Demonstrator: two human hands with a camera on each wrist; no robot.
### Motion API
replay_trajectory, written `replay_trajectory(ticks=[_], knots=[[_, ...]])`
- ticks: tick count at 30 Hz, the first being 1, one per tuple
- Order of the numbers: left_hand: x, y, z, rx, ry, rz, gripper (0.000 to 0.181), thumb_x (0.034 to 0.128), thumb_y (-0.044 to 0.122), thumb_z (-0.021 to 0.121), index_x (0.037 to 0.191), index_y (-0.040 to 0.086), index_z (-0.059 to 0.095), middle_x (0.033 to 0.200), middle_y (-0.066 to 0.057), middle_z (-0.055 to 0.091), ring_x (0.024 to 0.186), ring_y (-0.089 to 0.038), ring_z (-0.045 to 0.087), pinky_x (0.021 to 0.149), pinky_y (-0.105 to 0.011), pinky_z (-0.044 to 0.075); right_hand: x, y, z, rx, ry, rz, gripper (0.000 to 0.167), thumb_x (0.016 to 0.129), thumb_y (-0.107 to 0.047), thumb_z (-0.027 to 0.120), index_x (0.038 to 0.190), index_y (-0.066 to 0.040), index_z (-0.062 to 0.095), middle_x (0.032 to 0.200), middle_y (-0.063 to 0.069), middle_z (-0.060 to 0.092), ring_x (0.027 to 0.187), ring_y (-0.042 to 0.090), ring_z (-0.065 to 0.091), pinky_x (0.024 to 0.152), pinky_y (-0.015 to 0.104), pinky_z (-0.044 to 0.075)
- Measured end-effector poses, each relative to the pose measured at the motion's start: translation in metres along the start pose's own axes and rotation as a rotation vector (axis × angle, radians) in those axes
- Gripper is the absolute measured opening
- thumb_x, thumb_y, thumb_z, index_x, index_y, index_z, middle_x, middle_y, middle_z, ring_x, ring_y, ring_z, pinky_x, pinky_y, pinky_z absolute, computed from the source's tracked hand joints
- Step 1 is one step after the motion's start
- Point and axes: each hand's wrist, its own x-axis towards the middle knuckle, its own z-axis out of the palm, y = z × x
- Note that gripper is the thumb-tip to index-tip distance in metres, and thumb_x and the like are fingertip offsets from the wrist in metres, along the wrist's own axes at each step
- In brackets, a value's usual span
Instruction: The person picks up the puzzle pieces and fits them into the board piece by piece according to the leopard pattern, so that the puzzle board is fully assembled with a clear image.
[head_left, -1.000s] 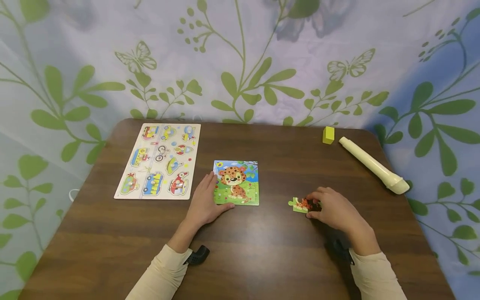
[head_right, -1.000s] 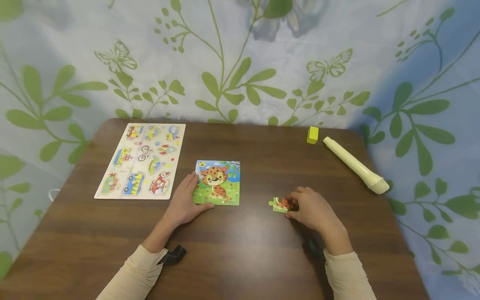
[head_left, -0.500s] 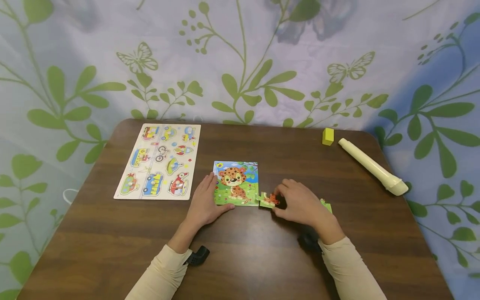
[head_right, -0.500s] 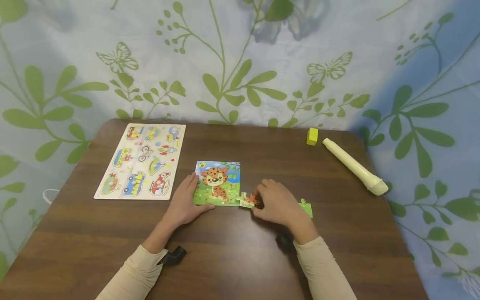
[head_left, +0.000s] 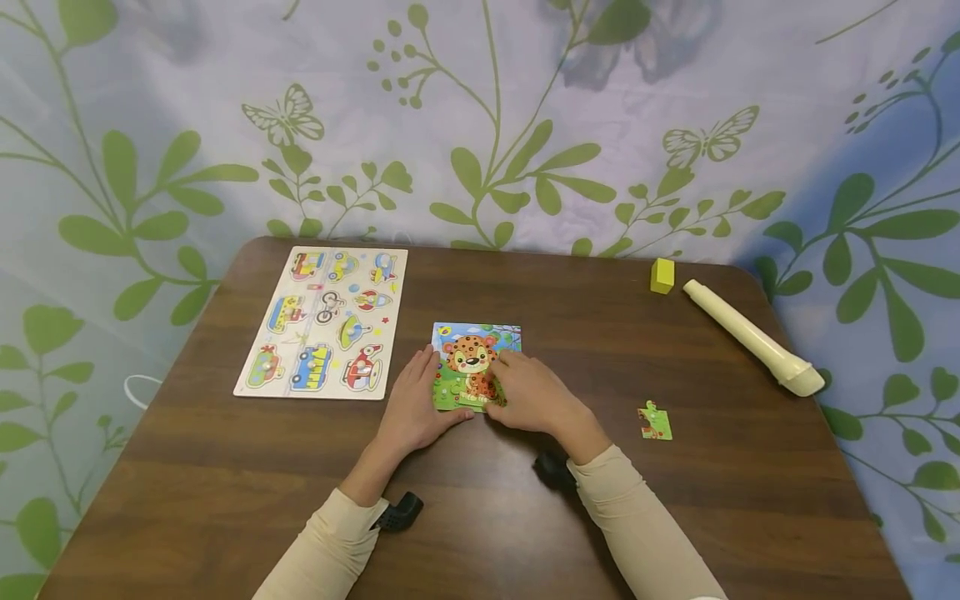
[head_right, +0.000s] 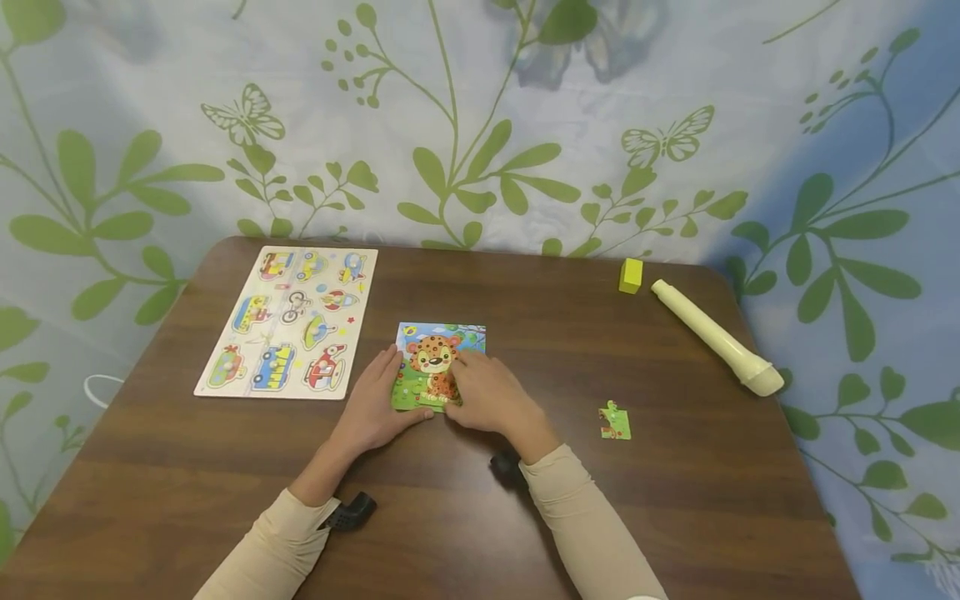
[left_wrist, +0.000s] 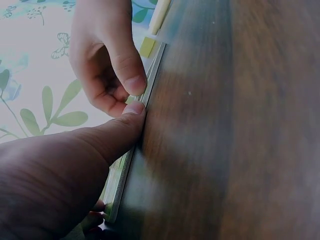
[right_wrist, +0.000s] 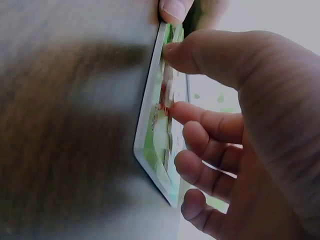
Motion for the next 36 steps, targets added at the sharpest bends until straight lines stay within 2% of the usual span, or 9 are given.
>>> replay_trajectory(ticks=[6,12,16,19,23,26,29,31,36], knots=[[0.001,-0.002,-0.001,0.008,0.012,0.004,0.112,0.0804,0.057,0.081,0.160,-0.001,0.028,0.168,-0.018,0.025,0.157,-0.037,0.021,0.125,-0.056,0.025,0.000,-0.003,0.000,0.006,0.026,0.021,0.032,0.088,-0.036,0.072,0.108,-0.011,0.068,0.102,0.003,0.059,0.090,0.019,0.057,0.075,0.039,0.053],[0.001,-0.001,-0.002,0.004,0.007,0.008,0.111,0.0808,0.056,0.081,0.160,-0.002,0.028,0.168,-0.019,0.025,0.157,-0.038,0.021,0.125,-0.057,0.025,0.000,-0.005,-0.001,-0.021,0.037,0.024,0.036,0.090,-0.039,0.073,0.112,-0.011,0.068,0.105,0.004,0.059,0.090,0.019,0.057,0.077,0.039,0.055],[0.001,-0.001,-0.003,0.011,0.012,0.010,0.111,0.0802,0.056,0.082,0.159,-0.001,0.029,0.168,-0.019,0.026,0.157,-0.038,0.022,0.126,-0.056,0.025,0.002,-0.009,0.000,-0.022,0.097,0.000,0.030,0.091,-0.038,0.076,0.106,-0.012,0.073,0.103,0.002,0.062,0.091,0.019,0.060,0.082,0.040,0.056],[0.001,-0.002,-0.002,0.015,0.013,0.016,0.111,0.0801,0.056,0.082,0.159,-0.002,0.029,0.168,-0.020,0.026,0.157,-0.038,0.022,0.125,-0.056,0.026,0.003,-0.014,0.002,-0.024,0.125,0.011,0.023,0.091,-0.036,0.078,0.097,-0.014,0.075,0.096,0.000,0.064,0.091,0.019,0.062,0.083,0.039,0.056],[0.000,-0.003,-0.002,0.009,0.009,0.011,0.111,0.0805,0.056,0.082,0.159,-0.002,0.029,0.168,-0.020,0.026,0.157,-0.038,0.022,0.125,-0.057,0.025,0.004,-0.021,0.005,-0.031,0.134,0.043,0.018,0.090,-0.033,0.079,0.092,-0.015,0.077,0.089,-0.002,0.065,0.087,0.019,0.064,0.081,0.038,0.057],[-0.001,-0.003,-0.002,0.003,0.012,0.002,0.111,0.0804,0.056,0.082,0.159,-0.002,0.029,0.168,-0.019,0.025,0.157,-0.038,0.021,0.125,-0.057,0.025,0.001,-0.020,0.004,-0.021,0.126,0.037,0.020,0.091,-0.034,0.078,0.096,-0.015,0.078,0.093,-0.001,0.067,0.090,0.021,0.065,0.084,0.040,0.057],[-0.001,-0.002,-0.002,-0.001,0.016,0.000,0.111,0.0805,0.056,0.082,0.159,-0.001,0.029,0.168,-0.019,0.025,0.157,-0.037,0.021,0.125,-0.057,0.025,-0.010,-0.005,-0.004,0.025,0.136,0.029,0.028,0.091,-0.036,0.077,0.106,-0.013,0.078,0.100,0.002,0.068,0.094,0.022,0.065,0.087,0.041,0.056],[-0.001,-0.001,-0.001,-0.006,0.010,-0.004,0.110,0.0806,0.056,0.081,0.160,-0.001,0.029,0.168,-0.018,0.025,0.158,-0.037,0.020,0.126,-0.057,0.024,-0.027,0.012,-0.012,0.072,0.141,0.049,0.034,0.090,-0.036,0.078,0.114,-0.010,0.076,0.103,0.004,0.067,0.095,0.021,0.062,0.086,0.042,0.056],[-0.001,-0.002,0.001,-0.004,-0.010,-0.012,0.109,0.0813,0.056,0.081,0.160,0.001,0.029,0.169,-0.017,0.024,0.158,-0.036,0.019,0.126,-0.056,0.023,-0.090,0.071,-0.026,0.161,0.153,0.163,0.046,0.084,-0.028,0.085,0.123,-0.006,0.072,0.097,0.005,0.063,0.084,0.017,0.058,0.078,0.040,0.052]])
